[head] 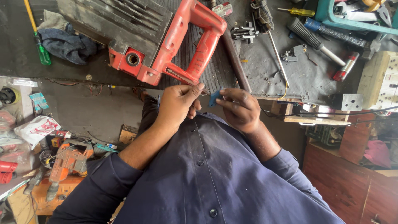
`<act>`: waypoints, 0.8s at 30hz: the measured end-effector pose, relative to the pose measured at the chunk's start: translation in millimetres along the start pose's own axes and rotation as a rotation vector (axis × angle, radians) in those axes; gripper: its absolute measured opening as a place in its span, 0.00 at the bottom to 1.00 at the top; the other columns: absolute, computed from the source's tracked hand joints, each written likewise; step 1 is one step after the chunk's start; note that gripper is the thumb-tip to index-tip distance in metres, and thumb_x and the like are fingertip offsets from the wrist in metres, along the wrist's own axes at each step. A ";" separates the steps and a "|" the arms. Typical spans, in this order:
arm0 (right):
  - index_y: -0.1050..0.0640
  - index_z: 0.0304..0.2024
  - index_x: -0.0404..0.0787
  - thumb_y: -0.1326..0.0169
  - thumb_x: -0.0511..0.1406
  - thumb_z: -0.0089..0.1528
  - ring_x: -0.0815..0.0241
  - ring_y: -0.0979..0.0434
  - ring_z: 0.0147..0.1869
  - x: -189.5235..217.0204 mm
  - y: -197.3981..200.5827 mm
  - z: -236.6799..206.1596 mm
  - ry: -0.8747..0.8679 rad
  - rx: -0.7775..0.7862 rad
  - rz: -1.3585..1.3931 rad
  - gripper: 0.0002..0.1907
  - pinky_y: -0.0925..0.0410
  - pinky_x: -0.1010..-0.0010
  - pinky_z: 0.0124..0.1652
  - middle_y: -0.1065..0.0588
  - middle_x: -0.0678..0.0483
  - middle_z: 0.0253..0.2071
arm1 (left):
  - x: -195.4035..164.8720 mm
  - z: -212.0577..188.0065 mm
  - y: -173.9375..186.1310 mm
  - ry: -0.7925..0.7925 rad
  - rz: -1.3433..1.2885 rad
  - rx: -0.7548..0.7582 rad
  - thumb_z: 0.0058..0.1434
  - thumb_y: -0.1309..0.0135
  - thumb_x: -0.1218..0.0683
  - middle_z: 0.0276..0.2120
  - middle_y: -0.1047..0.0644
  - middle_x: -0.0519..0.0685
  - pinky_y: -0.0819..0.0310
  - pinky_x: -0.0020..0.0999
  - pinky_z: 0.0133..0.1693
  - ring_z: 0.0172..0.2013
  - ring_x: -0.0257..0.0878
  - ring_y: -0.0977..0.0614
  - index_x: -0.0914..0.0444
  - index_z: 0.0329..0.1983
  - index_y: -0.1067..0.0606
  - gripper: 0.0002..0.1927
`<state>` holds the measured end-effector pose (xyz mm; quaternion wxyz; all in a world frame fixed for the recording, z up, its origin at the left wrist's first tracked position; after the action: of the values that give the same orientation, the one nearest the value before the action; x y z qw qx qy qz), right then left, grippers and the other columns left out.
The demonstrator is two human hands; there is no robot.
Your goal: The person uses a green-handled screwdriver to remove a screw from a red power tool, then switches to a blue-handled screwdriver to continue disassembly. They manipulate the tool's housing and internal components on a cluttered workbench.
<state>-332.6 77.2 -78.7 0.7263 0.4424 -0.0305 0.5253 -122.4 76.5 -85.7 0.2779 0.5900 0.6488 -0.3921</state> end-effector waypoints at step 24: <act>0.20 0.43 0.39 0.37 0.35 0.63 0.60 0.22 0.40 -8.9 -8.3 -2.4 -0.878 0.023 0.728 0.09 0.26 0.72 0.40 0.24 0.52 0.40 | 2.8 -0.8 -2.8 -0.020 -0.129 0.023 0.69 0.46 0.47 0.18 0.25 0.45 0.37 0.24 0.17 0.15 0.28 0.29 0.69 0.40 0.19 0.19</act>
<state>-331.0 71.8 -89.8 0.4127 0.5880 -0.4743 0.5089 -125.6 78.7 -87.0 0.2519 0.5462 0.6781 -0.4225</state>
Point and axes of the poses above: each hand's wrist, its own z-axis towards the middle knuckle, its own y-axis out of the back of the hand, x = y × z, the point moved 2 cm from there along z, towards the middle knuckle
